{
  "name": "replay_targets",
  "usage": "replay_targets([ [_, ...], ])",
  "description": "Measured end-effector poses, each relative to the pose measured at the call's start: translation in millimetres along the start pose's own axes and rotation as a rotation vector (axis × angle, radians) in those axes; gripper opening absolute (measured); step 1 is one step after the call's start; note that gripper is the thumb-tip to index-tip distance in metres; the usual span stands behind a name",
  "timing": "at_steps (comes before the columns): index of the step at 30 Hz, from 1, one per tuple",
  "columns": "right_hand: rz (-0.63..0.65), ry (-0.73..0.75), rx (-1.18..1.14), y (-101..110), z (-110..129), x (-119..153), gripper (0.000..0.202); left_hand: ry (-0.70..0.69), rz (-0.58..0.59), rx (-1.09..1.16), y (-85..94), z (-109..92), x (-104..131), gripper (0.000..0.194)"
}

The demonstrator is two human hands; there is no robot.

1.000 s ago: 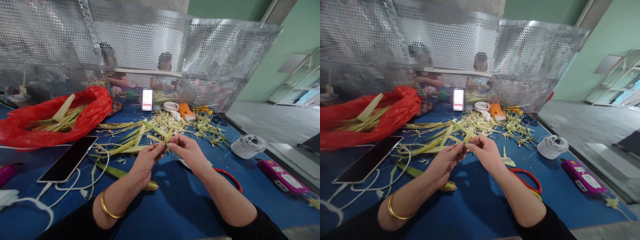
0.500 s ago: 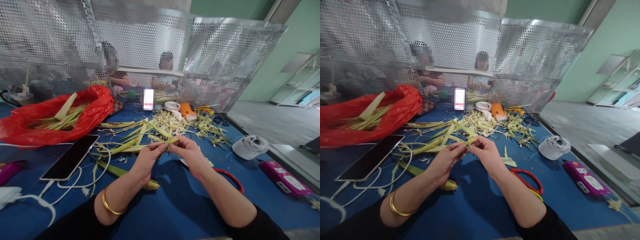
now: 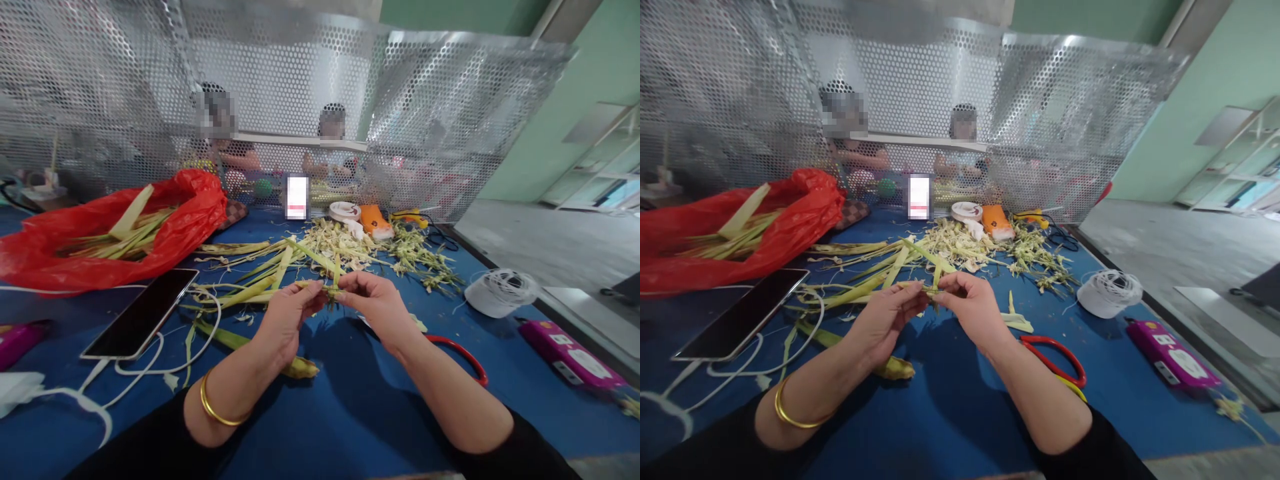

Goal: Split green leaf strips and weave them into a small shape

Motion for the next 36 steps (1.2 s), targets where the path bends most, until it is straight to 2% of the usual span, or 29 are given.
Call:
replay_targets([
  [4, 0.027, -0.036, -0.052, -2, -4, -2, 0.023, 0.128, -0.054, 0.081, 5.5, 12, 0, 0.01],
  [7, 0.017, -0.06, -0.07, -2, -8, -3, 0.023, 0.147, -0.056, 0.074, 6.8, 14, -1, 0.01],
  [9, -0.007, -0.065, -0.09, 0, -9, -4, 0.024, 0.074, -0.049, 0.019, 7.0, 9, -2, 0.014],
  [12, -0.054, -0.029, -0.089, 3, -8, -3, 0.025, -0.097, -0.091, -0.093, 9.6, -4, 0, 0.029],
  [14, -0.072, 0.002, -0.074, 5, -6, -3, 0.025, -0.14, -0.098, -0.148, 8.9, -6, 3, 0.031],
  [17, -0.06, 0.017, -0.072, 3, -5, -2, 0.024, -0.177, -0.044, -0.185, 2.8, -5, 8, 0.027],
  [21, 0.002, 0.008, -0.029, -3, -2, 0, 0.019, -0.295, 0.064, -0.232, -7.8, -9, 10, 0.033],
  [29, 0.032, -0.001, 0.032, -7, 1, 4, 0.016, -0.345, 0.055, -0.335, -13.0, -15, 14, 0.026],
  [36, -0.092, -0.04, 0.023, 3, -2, 3, 0.014, -0.366, 0.145, -0.503, -18.9, -12, 13, 0.017],
])
Point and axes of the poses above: each hand's wrist, its own x-axis away from the middle knuckle, its own y-axis out of the back of the hand, z = x × y, the point moved 8 cm from there along -x, towards the middle knuckle, and after that the axes turned 8 degrees about x, right-handed, at the moved point
